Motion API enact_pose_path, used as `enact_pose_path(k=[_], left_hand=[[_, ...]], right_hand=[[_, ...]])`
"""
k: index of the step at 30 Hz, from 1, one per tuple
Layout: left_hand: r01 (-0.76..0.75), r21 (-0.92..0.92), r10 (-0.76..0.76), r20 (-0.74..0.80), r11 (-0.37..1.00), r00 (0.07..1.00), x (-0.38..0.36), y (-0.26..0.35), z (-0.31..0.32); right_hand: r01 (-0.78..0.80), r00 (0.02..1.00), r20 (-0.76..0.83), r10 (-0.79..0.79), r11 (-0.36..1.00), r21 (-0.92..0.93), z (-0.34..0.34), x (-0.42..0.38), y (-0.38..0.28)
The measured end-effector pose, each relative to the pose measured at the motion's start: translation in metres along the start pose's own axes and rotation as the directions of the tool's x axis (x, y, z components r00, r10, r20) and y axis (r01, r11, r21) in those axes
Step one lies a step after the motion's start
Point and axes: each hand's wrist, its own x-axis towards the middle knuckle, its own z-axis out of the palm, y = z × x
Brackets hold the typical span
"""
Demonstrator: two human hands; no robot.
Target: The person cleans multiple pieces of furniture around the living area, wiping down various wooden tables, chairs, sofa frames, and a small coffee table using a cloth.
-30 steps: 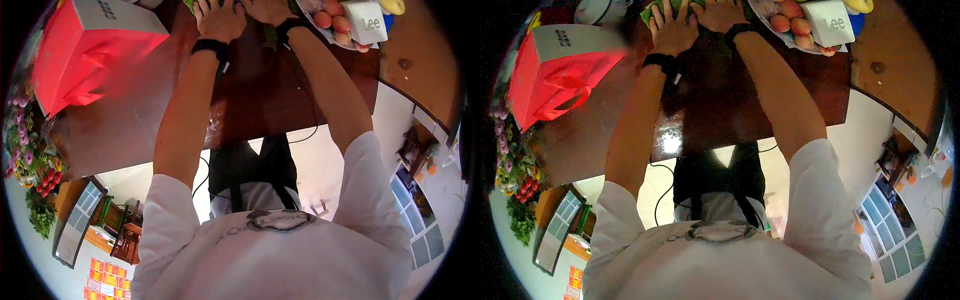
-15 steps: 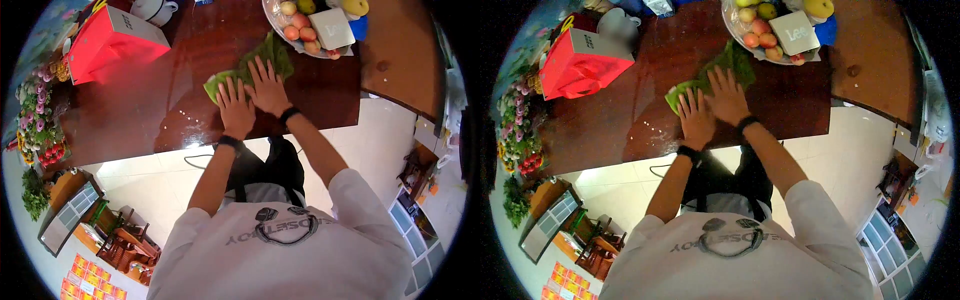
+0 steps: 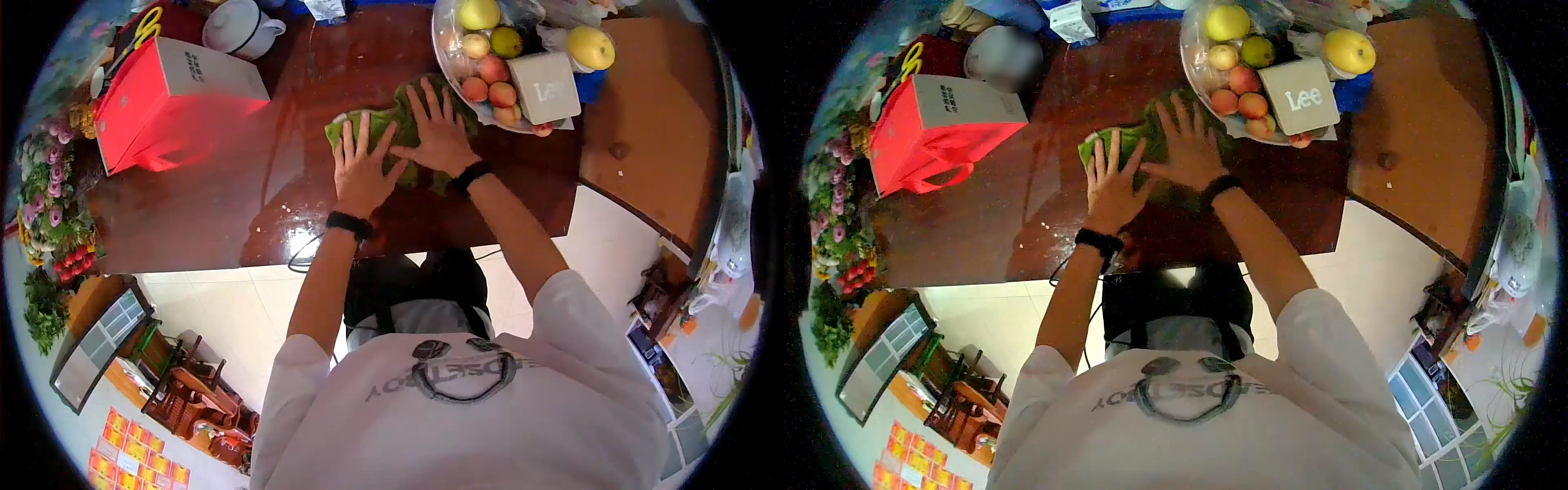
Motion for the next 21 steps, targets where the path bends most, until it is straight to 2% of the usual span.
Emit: enact_pose_path(k=[3, 5, 6, 7, 10, 13, 14, 15, 16, 17, 18, 19, 21], left_hand=[[-0.01, 0.008, 0.01, -0.031, 1.0, 0.999, 0.044, -0.016, -0.003], [-0.009, 0.079, 0.017, -0.097, 0.997, 0.995, 0.076, -0.032, -0.004], [-0.015, 0.095, 0.024, -0.096, 0.995, 0.995, 0.09, -0.041, -0.005], [-0.019, 0.112, 0.03, -0.1, 0.994, 0.994, 0.105, -0.05, -0.002], [-0.01, 0.098, 0.022, -0.121, 0.995, 0.992, 0.141, -0.065, 0.002], [0.016, 0.07, -0.008, -0.118, 0.997, 0.993, 0.156, -0.065, 0.008], [0.004, 0.08, 0.01, -0.169, 0.997, 0.985, 0.156, -0.065, 0.012], [-0.007, 0.096, 0.028, -0.221, 0.995, 0.975, 0.153, -0.067, 0.014], [0.006, 0.114, 0.016, -0.194, 0.993, 0.981, 0.154, -0.067, 0.014], [0.001, 0.11, 0.02, -0.194, 0.994, 0.981, 0.154, -0.067, 0.014], [0.001, 0.112, 0.022, -0.21, 0.994, 0.977, 0.154, -0.065, 0.014], [0.001, 0.116, 0.026, -0.227, 0.993, 0.974, 0.154, -0.065, 0.013], [-0.016, 0.148, 0.051, -0.235, 0.989, 0.971, 0.157, -0.071, 0.019]], right_hand=[[-0.013, 1.0, 0.025, 0.012, 1.0, 0.019, -0.007, 0.033, 0.005], [0.017, 0.989, -0.146, -0.001, 0.994, 0.11, 0.004, 0.056, 0.005], [-0.074, 0.995, -0.06, 0.082, 0.988, 0.138, -0.004, 0.064, -0.004], [-0.078, 0.995, -0.049, 0.086, 0.987, 0.138, -0.001, 0.072, -0.006], [-0.033, 0.962, -0.265, 0.074, 0.987, 0.156, 0.011, 0.11, -0.007], [-0.01, 0.949, -0.312, 0.038, 0.996, 0.091, 0.01, 0.156, 0.002], [-0.026, 0.967, -0.252, -0.044, 0.964, -0.266, 0.023, 0.17, 0.017], [-0.016, 0.969, -0.241, -0.048, 0.966, -0.257, 0.016, 0.171, 0.015], [-0.029, 0.998, 0.052, 0.032, 0.998, -0.059, -0.005, 0.176, 0.013], [-0.11, 0.935, 0.35, 0.061, 0.986, 0.122, -0.017, 0.176, 0.012], [0.072, 0.992, -0.097, -0.077, 0.996, -0.051, 0.016, 0.175, 0.026], [0.069, 0.992, -0.103, -0.074, 0.996, -0.054, 0.024, 0.177, 0.029], [-0.003, 0.916, -0.388, -0.098, 0.967, -0.253, 0.033, 0.179, 0.027]])
